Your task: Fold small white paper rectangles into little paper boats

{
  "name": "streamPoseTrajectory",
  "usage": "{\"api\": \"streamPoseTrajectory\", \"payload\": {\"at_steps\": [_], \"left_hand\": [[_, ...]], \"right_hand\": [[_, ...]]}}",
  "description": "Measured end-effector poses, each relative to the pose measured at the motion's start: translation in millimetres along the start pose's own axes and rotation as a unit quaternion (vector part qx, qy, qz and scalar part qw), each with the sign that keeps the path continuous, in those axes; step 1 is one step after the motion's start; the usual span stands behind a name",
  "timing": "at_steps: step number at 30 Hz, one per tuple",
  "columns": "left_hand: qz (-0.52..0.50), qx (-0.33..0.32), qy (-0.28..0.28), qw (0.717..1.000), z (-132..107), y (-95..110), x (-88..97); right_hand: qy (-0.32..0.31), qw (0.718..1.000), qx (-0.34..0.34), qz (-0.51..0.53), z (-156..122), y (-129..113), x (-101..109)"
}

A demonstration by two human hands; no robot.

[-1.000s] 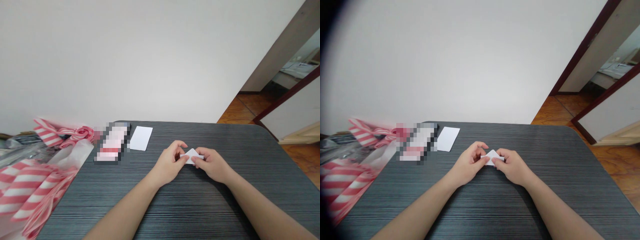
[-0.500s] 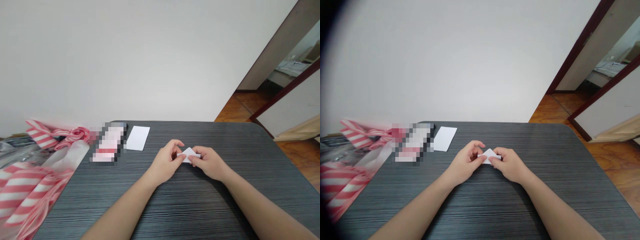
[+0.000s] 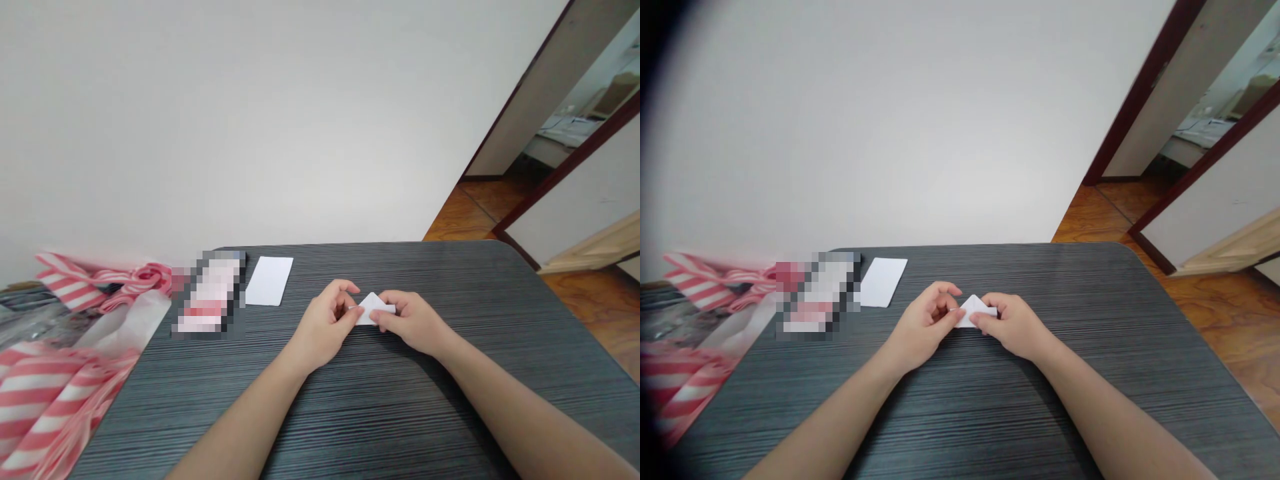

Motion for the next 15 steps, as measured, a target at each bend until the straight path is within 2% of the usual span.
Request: {"api": "streamPoseTrajectory", "payload": {"at_steps": [6, 15], "left_hand": [[0.025, -0.013, -0.012, 1.000, -2.2, 0.6, -0.8], [0.009, -0.012, -0.009, 1.000, -2.7, -1.6, -1.6]], "right_hand": [[-0.010, 1.000, -0.011, 0.016, 0.0, -2.1, 0.0], [-0.019, 0.999, -0.024, 0.035, 0.5, -1.1, -0.2]]}}
Point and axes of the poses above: each hand's wrist, its own z-axis towards the middle knuckle, its own x-axis out of the back of the hand, y = z × x, the point moved 2 cm from there along z, towards the middle knuckle, and after that the axes turned 9 degrees about y, right-handed, at the moved point
